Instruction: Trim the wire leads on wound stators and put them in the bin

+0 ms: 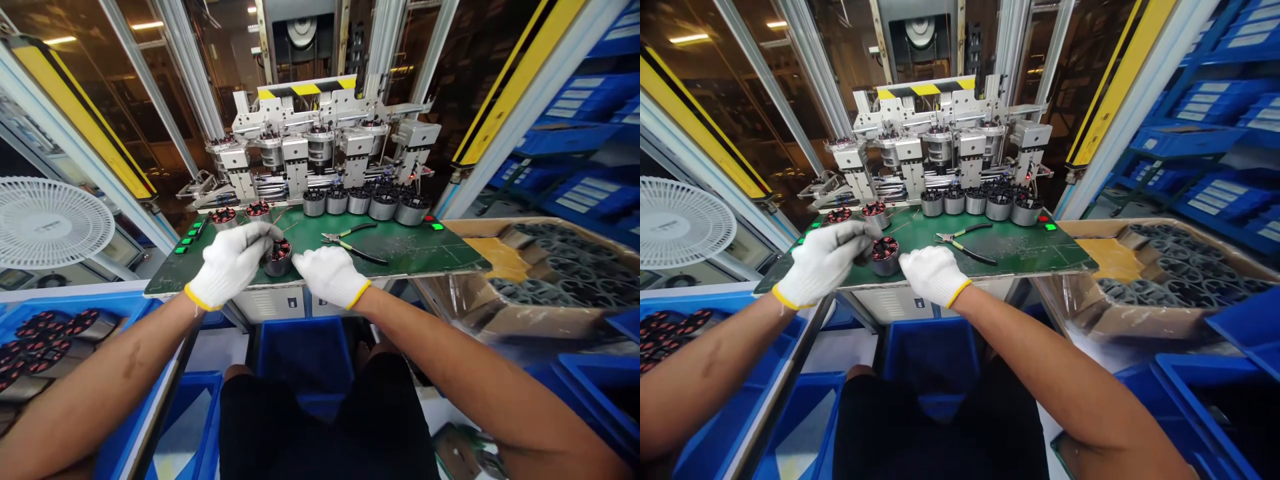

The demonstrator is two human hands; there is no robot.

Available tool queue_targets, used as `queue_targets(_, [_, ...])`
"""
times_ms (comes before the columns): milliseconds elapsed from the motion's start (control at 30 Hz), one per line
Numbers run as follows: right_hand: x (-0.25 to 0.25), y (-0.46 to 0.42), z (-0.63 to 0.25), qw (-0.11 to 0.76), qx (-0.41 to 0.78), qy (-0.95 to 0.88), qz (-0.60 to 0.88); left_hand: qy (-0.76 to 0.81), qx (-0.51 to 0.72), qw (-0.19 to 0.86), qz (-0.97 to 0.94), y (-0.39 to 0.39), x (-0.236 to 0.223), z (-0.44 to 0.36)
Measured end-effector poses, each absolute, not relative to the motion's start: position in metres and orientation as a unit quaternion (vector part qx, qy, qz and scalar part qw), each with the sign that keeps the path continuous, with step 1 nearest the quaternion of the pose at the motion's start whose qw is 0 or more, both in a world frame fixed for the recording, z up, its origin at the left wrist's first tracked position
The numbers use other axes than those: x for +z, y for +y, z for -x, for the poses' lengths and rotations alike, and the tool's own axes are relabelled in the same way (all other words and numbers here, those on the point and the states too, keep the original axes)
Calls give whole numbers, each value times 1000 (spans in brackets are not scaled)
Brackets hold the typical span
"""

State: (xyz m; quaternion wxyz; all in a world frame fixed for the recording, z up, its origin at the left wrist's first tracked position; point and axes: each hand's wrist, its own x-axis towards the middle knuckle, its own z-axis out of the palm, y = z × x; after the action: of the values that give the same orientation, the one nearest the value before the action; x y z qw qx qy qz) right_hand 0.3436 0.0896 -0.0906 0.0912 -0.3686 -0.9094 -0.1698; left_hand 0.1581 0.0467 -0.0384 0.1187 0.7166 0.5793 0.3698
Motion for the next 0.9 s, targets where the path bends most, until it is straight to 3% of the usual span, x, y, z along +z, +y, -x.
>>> queue_targets(167, [-105, 66, -322, 97, -171, -883, 427, 566, 359, 121, -732, 86, -26, -184])
queue_targets(400, [-111, 63, -315, 106, -170, -869, 451, 527, 338, 37, -779, 82, -25, -175])
queue_targets(633, [-108, 51, -321, 109, -141, -869, 462, 457, 141, -133, -868, 62, -71, -148])
queue_targets(767, [-101, 30, -320, 113, -99, -885, 441, 430, 197, -228, -851, 61, -98, -153])
queue_targets(900, [-63, 31, -327, 108, -94, -916, 374, 405, 259, -245, -842, 62, -105, -156])
